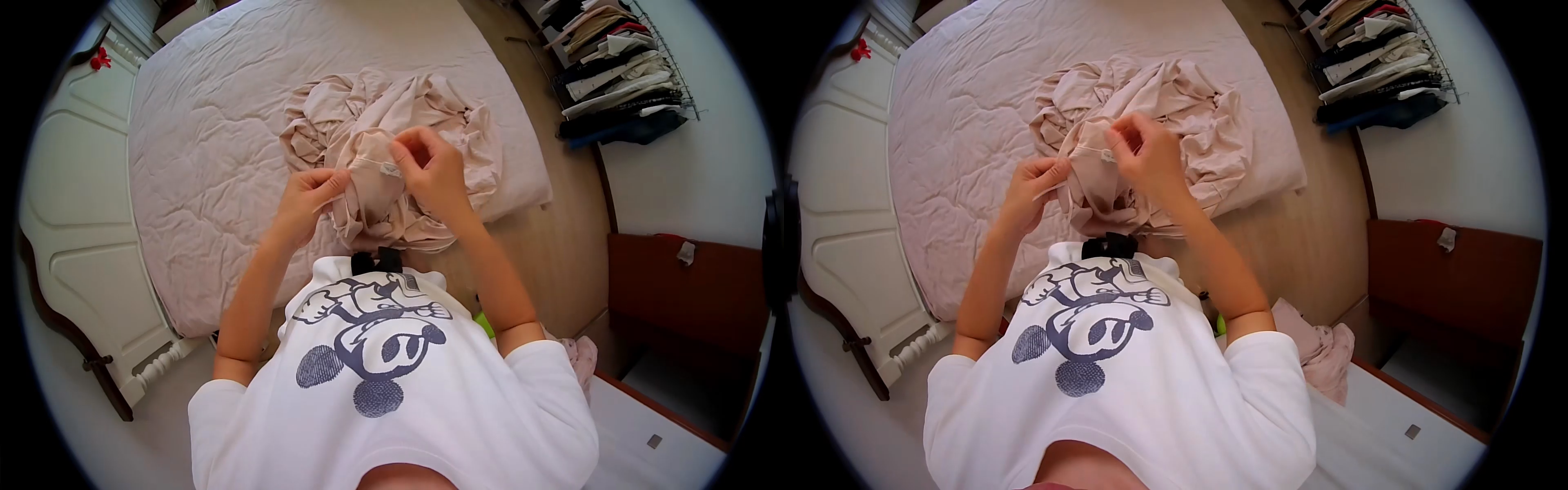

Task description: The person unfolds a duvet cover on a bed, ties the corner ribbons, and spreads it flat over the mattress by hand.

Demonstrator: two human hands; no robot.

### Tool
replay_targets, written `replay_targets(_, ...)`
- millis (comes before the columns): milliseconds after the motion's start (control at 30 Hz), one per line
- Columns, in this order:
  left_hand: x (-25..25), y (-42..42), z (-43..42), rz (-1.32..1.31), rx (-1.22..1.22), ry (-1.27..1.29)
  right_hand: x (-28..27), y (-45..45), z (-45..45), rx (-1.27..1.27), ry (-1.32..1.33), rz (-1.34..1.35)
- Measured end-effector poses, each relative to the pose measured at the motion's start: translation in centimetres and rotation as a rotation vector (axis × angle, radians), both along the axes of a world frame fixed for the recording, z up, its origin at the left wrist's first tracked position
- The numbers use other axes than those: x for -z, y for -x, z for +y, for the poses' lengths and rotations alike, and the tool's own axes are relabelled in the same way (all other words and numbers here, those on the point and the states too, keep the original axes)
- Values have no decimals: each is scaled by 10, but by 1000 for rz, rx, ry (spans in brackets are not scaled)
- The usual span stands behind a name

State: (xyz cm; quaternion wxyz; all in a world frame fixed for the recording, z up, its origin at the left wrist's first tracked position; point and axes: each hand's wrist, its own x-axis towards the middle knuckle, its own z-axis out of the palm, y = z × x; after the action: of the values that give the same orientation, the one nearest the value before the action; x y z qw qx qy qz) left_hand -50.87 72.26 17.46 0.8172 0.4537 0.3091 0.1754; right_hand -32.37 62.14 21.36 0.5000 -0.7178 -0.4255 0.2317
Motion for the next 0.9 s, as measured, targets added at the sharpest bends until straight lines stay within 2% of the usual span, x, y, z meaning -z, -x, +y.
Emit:
replay_targets(67, 11, -3, -1, -13, -33, 70, 4, 20, -5, -148, 51, 97)
replay_targets(167, 1, -10, -5, -29, -94, 162, 17, 35, -1, -54, -39, -127)
replay_targets(267, -1, -14, -7, -42, -98, 171, 22, 30, 2, -30, 2, -104)
replay_targets(367, 7, -13, -5, -55, -102, 148, 35, 25, 3, -19, -43, 35)
replay_targets(467, 9, -10, -2, -99, -201, 130, 51, 10, 4, -50, 110, 171)
replay_targets(567, 13, -5, 8, -110, -342, 95, 54, 0, 4, -41, -19, 965)
replay_targets(600, 15, -2, 13, -105, -389, 80, 53, -3, 2, -93, -27, 1073)
replay_targets(700, 28, 5, 31, 16, -343, -91, 43, -3, -1, -210, -52, 1326)
replay_targets(800, 27, 0, 32, 323, -534, -1151, 37, 5, 2, -234, -91, 1403)
replay_targets(900, -11, 1, 17, 200, -437, -1073, 38, 6, 5, -223, -147, 1389)
